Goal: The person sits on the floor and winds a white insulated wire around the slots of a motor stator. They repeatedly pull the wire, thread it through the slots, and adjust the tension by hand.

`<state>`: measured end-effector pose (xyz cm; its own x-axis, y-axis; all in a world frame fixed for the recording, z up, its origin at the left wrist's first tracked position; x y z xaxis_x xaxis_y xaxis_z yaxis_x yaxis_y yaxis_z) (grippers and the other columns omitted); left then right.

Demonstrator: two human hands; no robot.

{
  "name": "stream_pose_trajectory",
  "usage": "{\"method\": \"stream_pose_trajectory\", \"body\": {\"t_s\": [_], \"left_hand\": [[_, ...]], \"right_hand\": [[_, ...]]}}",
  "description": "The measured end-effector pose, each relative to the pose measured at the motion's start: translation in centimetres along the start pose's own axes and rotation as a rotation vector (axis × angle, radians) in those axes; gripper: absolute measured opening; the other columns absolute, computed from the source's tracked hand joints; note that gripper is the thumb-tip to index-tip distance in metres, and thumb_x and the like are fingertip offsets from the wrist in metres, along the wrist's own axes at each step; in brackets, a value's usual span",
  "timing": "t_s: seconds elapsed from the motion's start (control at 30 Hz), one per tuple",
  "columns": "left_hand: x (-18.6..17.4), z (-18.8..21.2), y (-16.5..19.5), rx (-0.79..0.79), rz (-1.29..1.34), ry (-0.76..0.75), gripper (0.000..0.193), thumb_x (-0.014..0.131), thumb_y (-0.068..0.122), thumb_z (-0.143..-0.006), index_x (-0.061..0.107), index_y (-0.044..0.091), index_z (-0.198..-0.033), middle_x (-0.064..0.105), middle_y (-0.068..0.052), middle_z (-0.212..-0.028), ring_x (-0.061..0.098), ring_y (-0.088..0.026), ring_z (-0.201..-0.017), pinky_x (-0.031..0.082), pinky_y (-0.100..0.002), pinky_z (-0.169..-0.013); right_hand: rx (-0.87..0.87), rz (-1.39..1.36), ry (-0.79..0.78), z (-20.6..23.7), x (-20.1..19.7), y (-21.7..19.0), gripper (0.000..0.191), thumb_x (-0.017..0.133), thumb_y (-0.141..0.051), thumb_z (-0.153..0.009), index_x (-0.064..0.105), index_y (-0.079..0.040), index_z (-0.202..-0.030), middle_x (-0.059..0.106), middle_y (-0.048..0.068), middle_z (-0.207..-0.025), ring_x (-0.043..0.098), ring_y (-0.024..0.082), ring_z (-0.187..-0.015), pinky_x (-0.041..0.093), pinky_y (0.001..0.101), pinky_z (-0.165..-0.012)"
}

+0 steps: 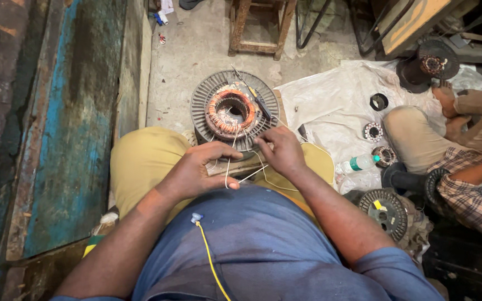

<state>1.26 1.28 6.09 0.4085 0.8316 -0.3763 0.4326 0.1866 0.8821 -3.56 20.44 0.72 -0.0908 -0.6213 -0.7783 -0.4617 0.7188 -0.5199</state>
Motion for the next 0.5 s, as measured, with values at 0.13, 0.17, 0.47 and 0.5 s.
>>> {"method": "stream_pose_trajectory", "body": {"t_s": [0.13,0.17,0.47,0.5], "left_hand": [[-0.6,0.3,-1.2,-0.051,0.100,0.021,0.053,0.091,0.027,-0.073,0.074,0.005,-0.118,0.075,-0.007,-0.113,0.073,-0.019,-0.107,0.056,-0.032,-0.096],[-0.7,0.3,-1.6,-0.070,0.156,0.030,0.052,0.091,0.027,-0.074,0.073,0.005,-0.118,0.075,-0.007,-0.113,0.073,-0.018,-0.107,0.057,-0.032,-0.096],[-6.6,0.5,0.6,0.135,0.701,0.205,0.079,0.085,0.058,-0.081,0.065,-0.004,-0.127,0.072,-0.014,-0.119,0.072,-0.023,-0.107,0.059,-0.040,-0.103],[-7.9,0.8,1.0,0.154,0.684,0.244,0.085,0.082,0.065,-0.080,0.065,-0.005,-0.127,0.073,-0.015,-0.117,0.073,-0.024,-0.104,0.060,-0.041,-0.103]], "right_hand": [[-0.067,0.075,0.016,0.6,-1.1,0.3,0.017,0.075,-0.019,-0.092,0.067,-0.005,-0.085,0.066,0.011,-0.081,0.062,0.034,-0.083,0.047,0.0462,-0.075],[-0.063,0.114,0.003,0.8,-1.3,0.5,0.017,0.074,-0.019,-0.092,0.066,-0.006,-0.084,0.066,0.011,-0.081,0.061,0.034,-0.082,0.046,0.0465,-0.074],[-0.068,0.334,0.047,1.6,-6.5,1.3,0.013,0.073,-0.014,-0.089,0.064,-0.009,-0.082,0.062,0.010,-0.080,0.058,0.035,-0.081,0.043,0.0474,-0.073],[-0.057,0.353,0.058,2.2,-7.0,2.9,0.014,0.073,-0.014,-0.089,0.063,-0.009,-0.081,0.062,0.010,-0.080,0.058,0.035,-0.081,0.043,0.0477,-0.074]]}}
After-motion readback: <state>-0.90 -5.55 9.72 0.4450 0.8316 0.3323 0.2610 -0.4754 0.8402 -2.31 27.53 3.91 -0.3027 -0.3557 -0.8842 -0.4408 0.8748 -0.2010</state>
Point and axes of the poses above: each hand's wrist, its own z-axis away from the middle knuckle, its own x-axis out of the palm, y = z × x, the point moved 9 cm from there along -z, towards the middle knuckle
